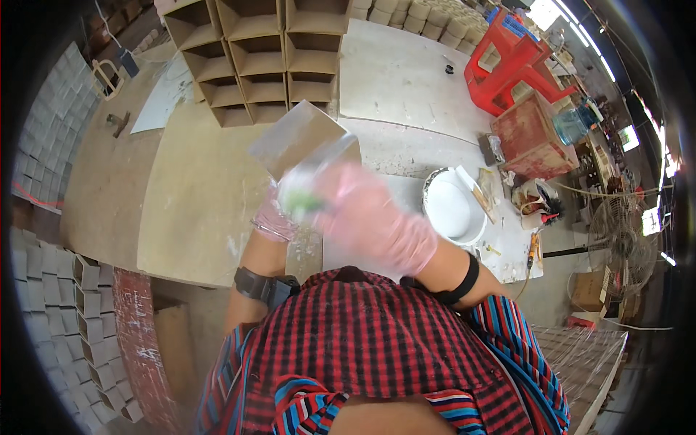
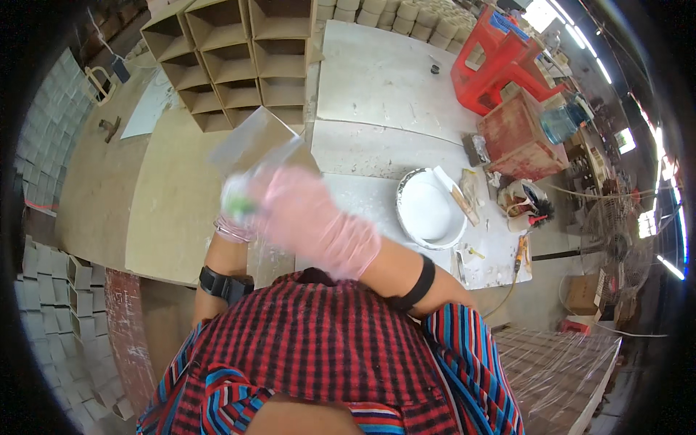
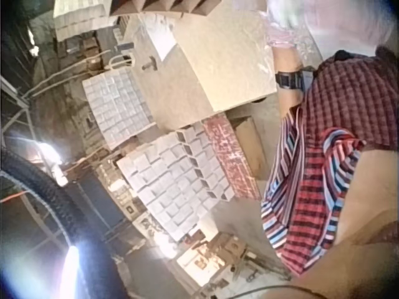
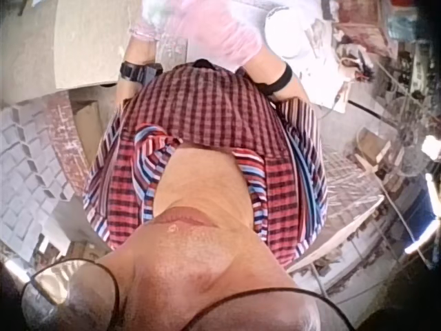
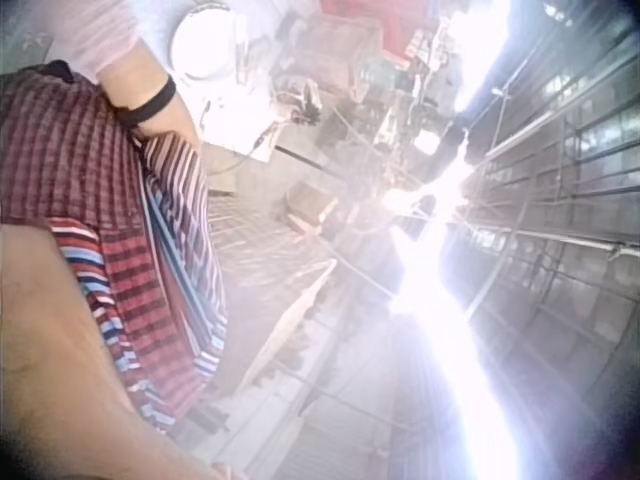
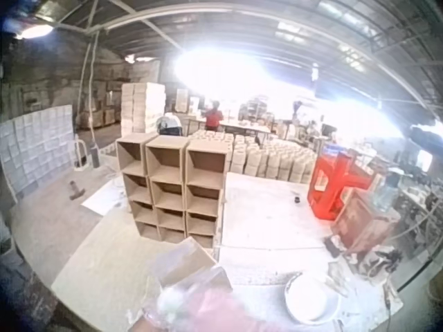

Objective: The recorder uses a damp sponge to wipe down the exterior surfaces of small wooden boxes in an industrial workshop.

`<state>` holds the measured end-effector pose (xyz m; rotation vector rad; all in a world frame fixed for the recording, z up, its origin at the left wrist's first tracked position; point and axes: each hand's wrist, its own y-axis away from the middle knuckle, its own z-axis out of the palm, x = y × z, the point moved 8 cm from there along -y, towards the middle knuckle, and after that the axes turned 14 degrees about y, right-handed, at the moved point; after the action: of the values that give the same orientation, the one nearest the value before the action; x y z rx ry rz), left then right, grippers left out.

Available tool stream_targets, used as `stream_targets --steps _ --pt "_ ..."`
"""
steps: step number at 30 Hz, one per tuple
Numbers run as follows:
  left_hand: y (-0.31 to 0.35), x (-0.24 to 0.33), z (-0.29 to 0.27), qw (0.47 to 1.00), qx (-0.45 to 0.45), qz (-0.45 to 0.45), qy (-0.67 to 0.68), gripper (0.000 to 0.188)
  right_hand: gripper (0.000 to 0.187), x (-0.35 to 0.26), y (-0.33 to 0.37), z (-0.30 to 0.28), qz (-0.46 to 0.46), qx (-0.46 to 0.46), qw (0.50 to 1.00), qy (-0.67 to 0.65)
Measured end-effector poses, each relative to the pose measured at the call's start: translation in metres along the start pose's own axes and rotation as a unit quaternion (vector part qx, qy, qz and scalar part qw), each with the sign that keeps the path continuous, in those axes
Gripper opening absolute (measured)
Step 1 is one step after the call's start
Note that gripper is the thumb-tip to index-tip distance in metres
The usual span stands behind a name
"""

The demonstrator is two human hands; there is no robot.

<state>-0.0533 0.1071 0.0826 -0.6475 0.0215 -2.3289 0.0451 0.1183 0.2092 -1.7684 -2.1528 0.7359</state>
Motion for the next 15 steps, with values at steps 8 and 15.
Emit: stream_targets --steps 8,15 --pt "-0.011 -0.011 0.001 1.0 -0.003 -0.007 0.003 0.043 0.024 0.015 0.003 0.032 0.044 -0.132 0.975 0.173" --pt "-0.014 -0.002 0.006 1.0 -0.005 0.021 -0.006 0.043 0.025 0.042 -0.017 -0.019 0.153 -0.092 0.975 0.128"
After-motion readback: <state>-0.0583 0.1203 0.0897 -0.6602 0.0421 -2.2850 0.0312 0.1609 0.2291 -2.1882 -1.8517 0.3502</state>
